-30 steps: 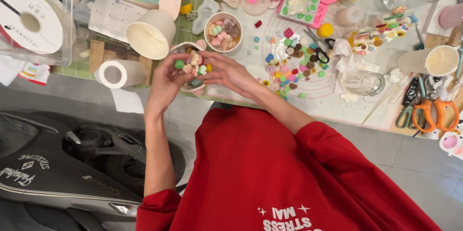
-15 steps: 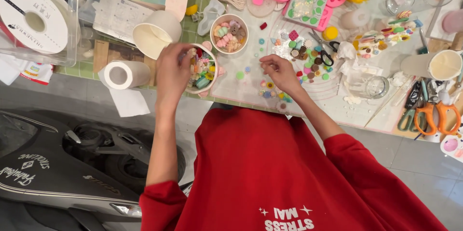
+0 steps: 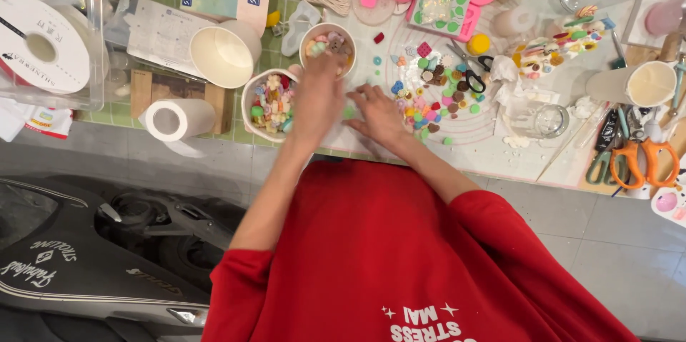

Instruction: Organizes and sorts various candle making supplies and decorations on a workbench.

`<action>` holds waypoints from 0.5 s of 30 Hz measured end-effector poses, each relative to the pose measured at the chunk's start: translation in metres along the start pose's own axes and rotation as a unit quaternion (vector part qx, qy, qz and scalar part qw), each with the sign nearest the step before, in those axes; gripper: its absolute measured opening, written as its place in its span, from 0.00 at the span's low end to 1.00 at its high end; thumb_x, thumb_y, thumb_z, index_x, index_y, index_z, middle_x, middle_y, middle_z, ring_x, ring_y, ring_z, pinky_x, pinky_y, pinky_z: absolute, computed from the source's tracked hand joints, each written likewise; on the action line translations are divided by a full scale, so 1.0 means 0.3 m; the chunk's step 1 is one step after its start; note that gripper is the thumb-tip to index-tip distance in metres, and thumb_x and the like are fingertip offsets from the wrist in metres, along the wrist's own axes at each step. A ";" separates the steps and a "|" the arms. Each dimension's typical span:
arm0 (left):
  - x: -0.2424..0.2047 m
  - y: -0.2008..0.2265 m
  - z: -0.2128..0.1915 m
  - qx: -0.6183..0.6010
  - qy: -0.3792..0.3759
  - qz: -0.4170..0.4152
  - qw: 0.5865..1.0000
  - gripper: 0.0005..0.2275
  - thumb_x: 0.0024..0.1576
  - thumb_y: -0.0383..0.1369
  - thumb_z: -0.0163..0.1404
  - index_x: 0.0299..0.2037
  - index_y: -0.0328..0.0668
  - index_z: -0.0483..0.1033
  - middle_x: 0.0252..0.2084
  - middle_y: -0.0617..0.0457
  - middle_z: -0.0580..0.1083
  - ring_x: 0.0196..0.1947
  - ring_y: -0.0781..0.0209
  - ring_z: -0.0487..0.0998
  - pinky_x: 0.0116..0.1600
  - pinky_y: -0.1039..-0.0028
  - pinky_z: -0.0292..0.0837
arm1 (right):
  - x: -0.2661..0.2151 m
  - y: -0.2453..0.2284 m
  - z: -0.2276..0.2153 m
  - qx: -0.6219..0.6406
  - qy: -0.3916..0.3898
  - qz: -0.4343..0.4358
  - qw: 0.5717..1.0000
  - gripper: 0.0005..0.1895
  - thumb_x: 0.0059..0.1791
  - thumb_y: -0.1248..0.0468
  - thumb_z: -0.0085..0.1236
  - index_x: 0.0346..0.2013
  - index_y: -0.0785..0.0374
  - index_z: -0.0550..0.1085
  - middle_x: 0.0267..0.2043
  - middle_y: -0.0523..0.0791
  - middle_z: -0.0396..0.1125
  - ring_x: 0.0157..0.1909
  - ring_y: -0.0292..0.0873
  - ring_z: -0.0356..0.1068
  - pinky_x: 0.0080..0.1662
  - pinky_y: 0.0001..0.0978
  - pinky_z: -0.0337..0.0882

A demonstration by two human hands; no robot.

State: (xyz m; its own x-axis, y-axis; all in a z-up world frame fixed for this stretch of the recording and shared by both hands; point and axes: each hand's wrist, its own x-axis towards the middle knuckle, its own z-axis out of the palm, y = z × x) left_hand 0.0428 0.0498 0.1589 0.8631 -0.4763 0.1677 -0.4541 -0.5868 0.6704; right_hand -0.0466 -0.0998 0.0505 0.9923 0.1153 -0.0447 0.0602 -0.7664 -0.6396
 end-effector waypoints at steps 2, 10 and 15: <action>-0.072 0.035 0.048 -0.042 -0.024 -0.026 0.998 0.08 0.56 0.22 0.51 0.45 0.36 0.74 0.42 0.42 0.75 0.45 0.40 0.77 0.50 0.55 0.71 | 0.002 0.042 0.091 -0.056 -0.009 0.012 0.998 0.22 0.41 0.64 0.63 0.50 0.66 0.74 0.58 0.52 0.64 0.54 0.55 0.65 0.50 0.47 0.72; -0.193 -0.068 0.256 -0.198 0.045 -0.148 0.968 0.06 0.57 0.18 0.51 0.42 0.35 0.74 0.38 0.46 0.76 0.32 0.52 0.79 0.39 0.67 0.75 | -0.019 0.082 0.138 -0.056 -0.038 0.007 0.998 0.13 0.44 0.70 0.59 0.43 0.63 0.75 0.50 0.50 0.66 0.53 0.57 0.65 0.53 0.46 0.70; -0.210 -0.077 0.259 -0.194 0.032 -0.142 0.970 0.06 0.56 0.18 0.50 0.40 0.34 0.75 0.37 0.46 0.76 0.31 0.54 0.79 0.38 0.68 0.74 | -0.031 0.062 0.060 0.103 -0.018 0.054 0.993 0.14 0.40 0.71 0.63 0.40 0.66 0.73 0.45 0.53 0.67 0.52 0.59 0.65 0.52 0.48 0.68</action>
State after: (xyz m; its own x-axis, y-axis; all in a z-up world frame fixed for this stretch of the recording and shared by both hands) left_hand -0.0182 0.0426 0.0767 0.9588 -0.2827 -0.0266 -0.0900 -0.3915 0.9158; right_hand -0.0565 -0.1038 0.0253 0.9871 0.0657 -0.1463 -0.0727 -0.6302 -0.7730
